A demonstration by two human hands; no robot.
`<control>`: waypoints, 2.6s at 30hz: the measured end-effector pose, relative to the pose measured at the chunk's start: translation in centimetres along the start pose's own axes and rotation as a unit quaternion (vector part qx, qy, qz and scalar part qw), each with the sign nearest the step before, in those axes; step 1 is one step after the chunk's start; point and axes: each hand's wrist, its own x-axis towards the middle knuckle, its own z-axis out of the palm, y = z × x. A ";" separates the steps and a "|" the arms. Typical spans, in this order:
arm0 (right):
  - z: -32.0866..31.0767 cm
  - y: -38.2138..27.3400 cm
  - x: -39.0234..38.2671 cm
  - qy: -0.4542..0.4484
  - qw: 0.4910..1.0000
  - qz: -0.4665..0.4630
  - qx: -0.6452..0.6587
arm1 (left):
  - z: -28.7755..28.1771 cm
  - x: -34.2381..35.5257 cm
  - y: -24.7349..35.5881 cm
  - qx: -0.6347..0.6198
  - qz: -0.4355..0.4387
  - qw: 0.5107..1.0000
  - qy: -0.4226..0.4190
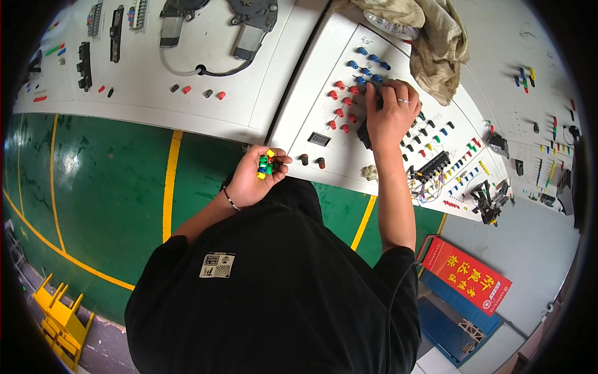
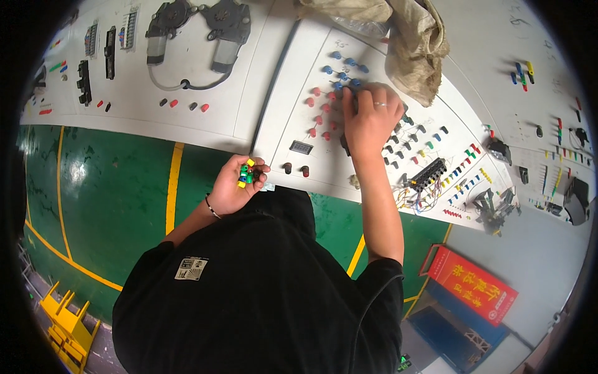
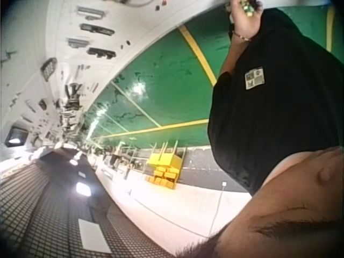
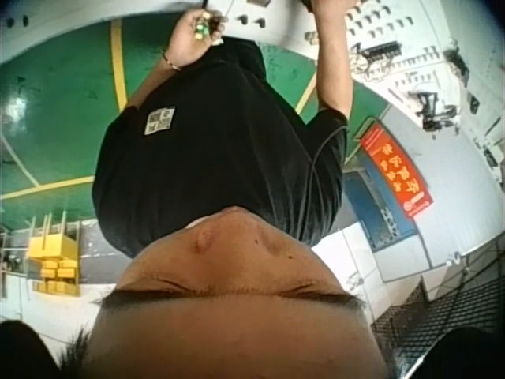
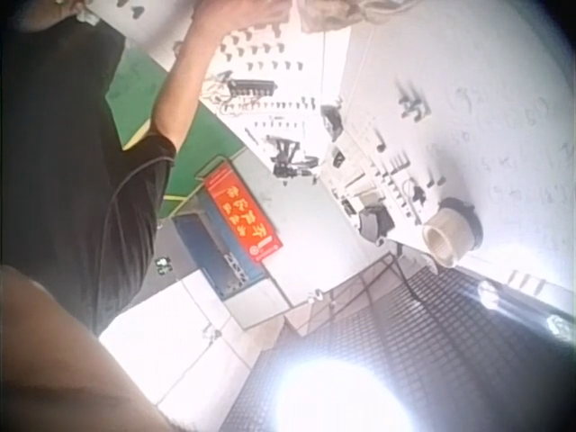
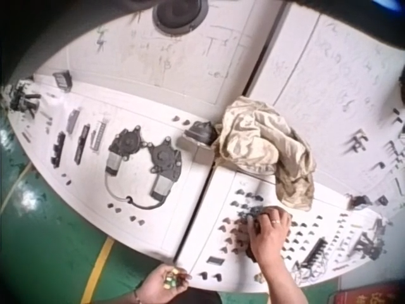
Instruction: The person is connecting colored wires into specific terminals on a large diagnostic panel.
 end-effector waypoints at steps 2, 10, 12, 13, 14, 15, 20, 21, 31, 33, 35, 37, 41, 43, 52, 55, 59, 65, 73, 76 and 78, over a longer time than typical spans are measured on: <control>-0.2 -0.3 0.1 -0.013 1.000 0.012 -0.013 | 0.0 0.0 0.0 0.005 0.004 1.000 -0.005; -0.4 -0.2 0.3 -0.027 0.999 -0.010 -0.017 | -0.3 -0.1 0.0 -0.001 0.001 1.000 -0.002; -0.3 -0.2 0.3 -0.019 1.000 -0.014 -0.014 | -0.4 -0.1 0.1 -0.002 0.002 1.000 -0.008; -0.3 -0.3 0.3 -0.022 1.000 -0.008 -0.016 | -0.4 -0.1 0.1 -0.002 0.003 1.000 -0.008; -0.3 -0.3 0.3 -0.031 0.999 0.005 -0.024 | -0.5 -0.1 0.1 -0.003 0.001 1.000 -0.006; -0.4 -0.4 0.2 -0.025 1.000 -0.001 -0.019 | -0.5 -0.1 0.1 -0.008 0.000 1.000 -0.009; -0.5 -0.2 0.2 -0.032 0.999 -0.007 -0.027 | -0.6 -0.3 0.1 -0.005 0.003 1.000 -0.005; -0.4 -0.2 0.2 -0.027 0.999 -0.009 -0.022 | -0.6 -0.3 0.1 -0.006 0.005 1.000 -0.006; -0.4 -0.5 0.0 -0.041 0.999 0.020 -0.010 | -0.8 -0.6 0.2 -0.012 0.013 1.000 -0.017; -0.3 -0.4 0.1 -0.042 0.999 0.012 -0.023 | -0.9 -0.7 0.2 -0.006 0.020 1.000 -0.015; -0.2 -0.3 0.1 -0.033 0.999 -0.012 -0.029 | -0.8 -0.8 0.2 -0.006 0.020 1.000 -0.014; -0.3 -0.4 0.0 -0.034 0.999 -0.011 -0.030 | -0.8 -0.9 0.2 -0.006 0.024 1.000 -0.013; -0.5 -0.4 -0.1 -0.042 0.999 0.001 -0.027 | -0.9 -1.1 0.3 0.000 0.026 1.000 0.002; -0.4 -0.4 0.0 -0.040 0.999 -0.011 -0.033 | -1.0 -1.2 0.3 -0.001 0.028 1.000 0.006; -0.5 -0.3 -0.2 -0.043 0.998 -0.018 -0.036 | -1.2 -1.7 0.3 0.008 0.046 0.999 0.012; -0.5 -0.4 -0.1 -0.040 0.999 -0.014 -0.031 | -1.2 -1.8 0.4 0.000 0.041 0.999 0.008; -0.6 -0.5 -0.1 -0.040 0.999 -0.007 -0.034 | -1.2 -1.8 0.4 0.002 0.043 0.999 0.007; -0.5 -0.6 0.0 -0.030 0.999 0.002 -0.027 | -1.4 -1.8 0.2 0.001 0.038 0.999 0.007; -0.4 -0.5 -0.1 -0.025 0.999 -0.014 -0.025 | -1.9 -2.0 0.2 0.000 0.036 0.999 0.001; -0.5 -0.5 -0.2 -0.026 0.999 -0.011 -0.022 | -2.0 -2.1 0.2 -0.003 0.035 0.999 0.000; -0.5 -0.4 -0.2 -0.027 0.999 -0.026 -0.025 | -1.9 -2.2 0.2 -0.004 0.036 0.999 0.000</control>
